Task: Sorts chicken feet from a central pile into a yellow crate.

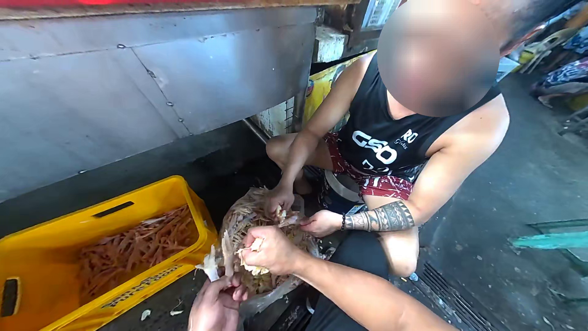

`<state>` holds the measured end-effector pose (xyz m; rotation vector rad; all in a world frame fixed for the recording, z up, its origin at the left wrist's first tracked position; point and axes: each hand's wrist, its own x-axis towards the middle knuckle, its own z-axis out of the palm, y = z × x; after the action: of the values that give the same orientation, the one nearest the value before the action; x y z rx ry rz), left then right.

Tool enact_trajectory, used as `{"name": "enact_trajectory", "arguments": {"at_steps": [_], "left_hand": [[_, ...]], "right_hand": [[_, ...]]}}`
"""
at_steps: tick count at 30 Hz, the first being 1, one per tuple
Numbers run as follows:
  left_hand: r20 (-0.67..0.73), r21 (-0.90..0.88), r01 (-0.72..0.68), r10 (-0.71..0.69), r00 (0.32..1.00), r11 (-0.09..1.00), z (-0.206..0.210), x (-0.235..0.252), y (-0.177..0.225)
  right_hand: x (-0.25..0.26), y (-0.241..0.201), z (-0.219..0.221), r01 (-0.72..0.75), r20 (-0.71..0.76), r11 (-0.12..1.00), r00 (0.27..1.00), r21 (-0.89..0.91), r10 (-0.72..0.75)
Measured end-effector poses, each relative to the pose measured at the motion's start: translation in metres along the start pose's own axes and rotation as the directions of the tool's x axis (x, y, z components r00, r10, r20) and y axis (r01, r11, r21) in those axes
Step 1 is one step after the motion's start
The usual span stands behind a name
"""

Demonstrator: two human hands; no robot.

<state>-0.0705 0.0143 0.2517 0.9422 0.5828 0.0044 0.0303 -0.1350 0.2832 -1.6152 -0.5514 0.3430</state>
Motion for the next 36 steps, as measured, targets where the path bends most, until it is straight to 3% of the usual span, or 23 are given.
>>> {"name": "enact_trajectory", "arguments": {"at_steps": [3,8,11,14,20,25,29,32,36], "left_hand": [[-0.007,-0.03,-0.043,0.042,0.999,0.999,0.005,0.0,0.003],[-0.09,0.274,-0.195,0.227,0.97,0.942,0.024,-0.007,0.01],[-0.073,0.498,-0.215,0.288,0.955,0.84,0.015,-0.007,0.003],[-0.073,0.557,-0.207,0.295,0.953,0.805,0.014,-0.01,0.001],[0.033,0.402,-0.224,0.23,0.973,0.888,0.01,-0.009,-0.001],[0.127,0.64,-0.25,0.221,0.967,0.727,0.003,-0.011,0.003],[0.152,0.608,-0.149,0.07,0.986,0.78,-0.006,-0.002,-0.003],[0.136,0.653,-0.082,-0.01,0.991,0.753,-0.006,-0.001,-0.005],[0.133,0.634,-0.04,-0.058,0.989,0.773,0.005,-0.012,-0.004]], "right_hand": [[0.005,0.002,-0.011,-0.06,0.04,0.998,0.997,-0.021,0.061],[0.001,0.008,0.0,-0.364,0.021,0.931,0.931,-0.03,0.365],[0.001,0.016,0.013,-0.323,0.012,0.942,0.945,-0.095,0.326],[0.0,0.017,0.019,-0.24,-0.032,0.959,0.971,-0.152,0.238],[0.0,0.026,0.017,-0.267,-0.021,0.96,0.964,-0.082,0.267],[-0.001,0.022,0.016,-0.158,0.043,0.969,0.985,-0.193,0.169],[0.0,0.031,0.019,-0.186,0.102,0.924,0.967,-0.335,0.232],[0.0,0.037,0.021,-0.127,0.088,0.898,0.98,-0.422,0.18],[0.004,0.032,0.02,-0.161,0.073,0.891,0.975,-0.424,0.211]]}}
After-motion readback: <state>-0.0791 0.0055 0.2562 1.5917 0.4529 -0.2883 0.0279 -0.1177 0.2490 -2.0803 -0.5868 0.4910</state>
